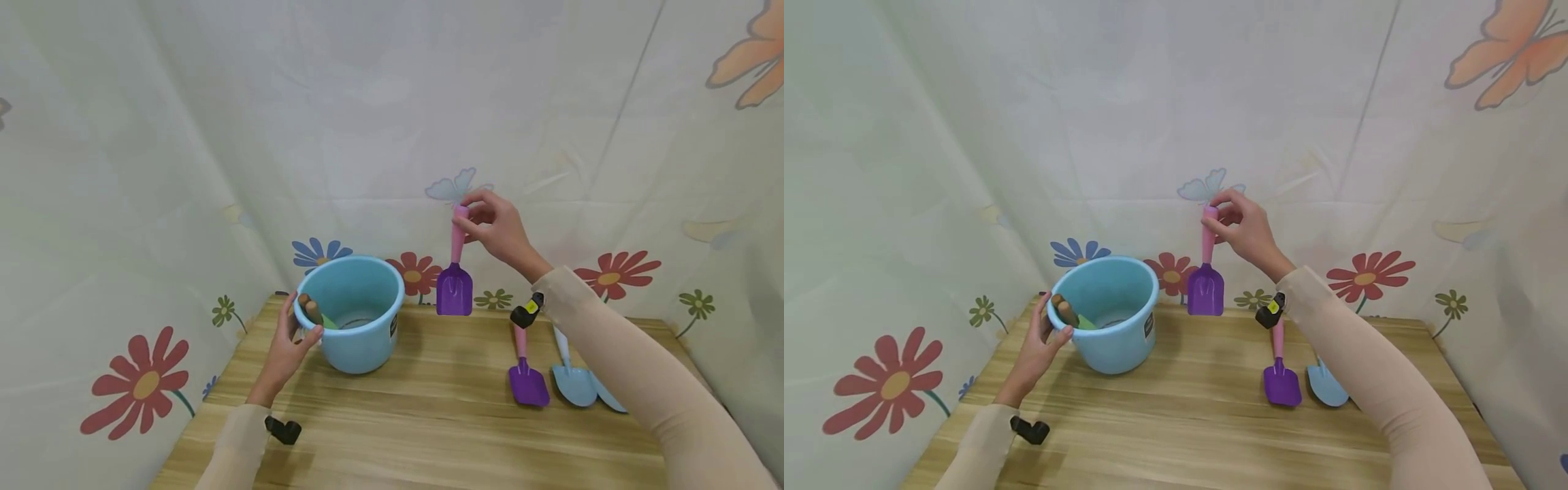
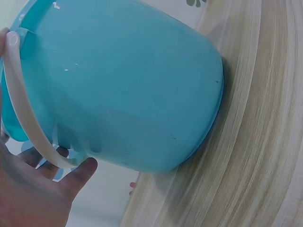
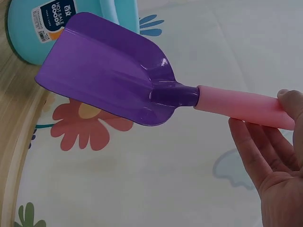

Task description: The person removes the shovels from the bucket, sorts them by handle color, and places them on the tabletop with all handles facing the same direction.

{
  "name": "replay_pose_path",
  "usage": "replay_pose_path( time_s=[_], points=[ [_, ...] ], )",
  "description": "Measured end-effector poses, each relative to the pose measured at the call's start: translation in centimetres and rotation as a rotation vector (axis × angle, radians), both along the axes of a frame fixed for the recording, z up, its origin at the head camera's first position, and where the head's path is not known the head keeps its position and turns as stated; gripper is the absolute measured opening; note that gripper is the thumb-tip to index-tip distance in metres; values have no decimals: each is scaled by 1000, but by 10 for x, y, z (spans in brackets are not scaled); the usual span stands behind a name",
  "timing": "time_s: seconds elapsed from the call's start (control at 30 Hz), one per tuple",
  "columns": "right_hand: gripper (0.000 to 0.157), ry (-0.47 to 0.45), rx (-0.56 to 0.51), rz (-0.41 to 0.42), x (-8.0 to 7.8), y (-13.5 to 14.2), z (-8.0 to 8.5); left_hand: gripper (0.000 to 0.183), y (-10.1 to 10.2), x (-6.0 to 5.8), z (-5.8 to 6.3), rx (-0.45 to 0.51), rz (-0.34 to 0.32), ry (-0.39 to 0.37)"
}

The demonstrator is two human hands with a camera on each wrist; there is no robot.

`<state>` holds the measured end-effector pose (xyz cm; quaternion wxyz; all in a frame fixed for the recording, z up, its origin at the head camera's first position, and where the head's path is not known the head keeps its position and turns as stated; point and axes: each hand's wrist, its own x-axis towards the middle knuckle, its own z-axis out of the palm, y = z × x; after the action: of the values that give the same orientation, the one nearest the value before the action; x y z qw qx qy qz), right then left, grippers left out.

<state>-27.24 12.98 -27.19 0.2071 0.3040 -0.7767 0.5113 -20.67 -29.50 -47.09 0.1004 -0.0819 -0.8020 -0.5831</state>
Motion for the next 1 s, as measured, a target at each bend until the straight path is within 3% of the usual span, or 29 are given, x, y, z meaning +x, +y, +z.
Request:
replay_pose_path(
  time_s=[1.0],
  points=[
    [31, -192, 22, -34, -10, 32, -63, 90, -1, -2, -2, 5, 5, 12]
  ],
)
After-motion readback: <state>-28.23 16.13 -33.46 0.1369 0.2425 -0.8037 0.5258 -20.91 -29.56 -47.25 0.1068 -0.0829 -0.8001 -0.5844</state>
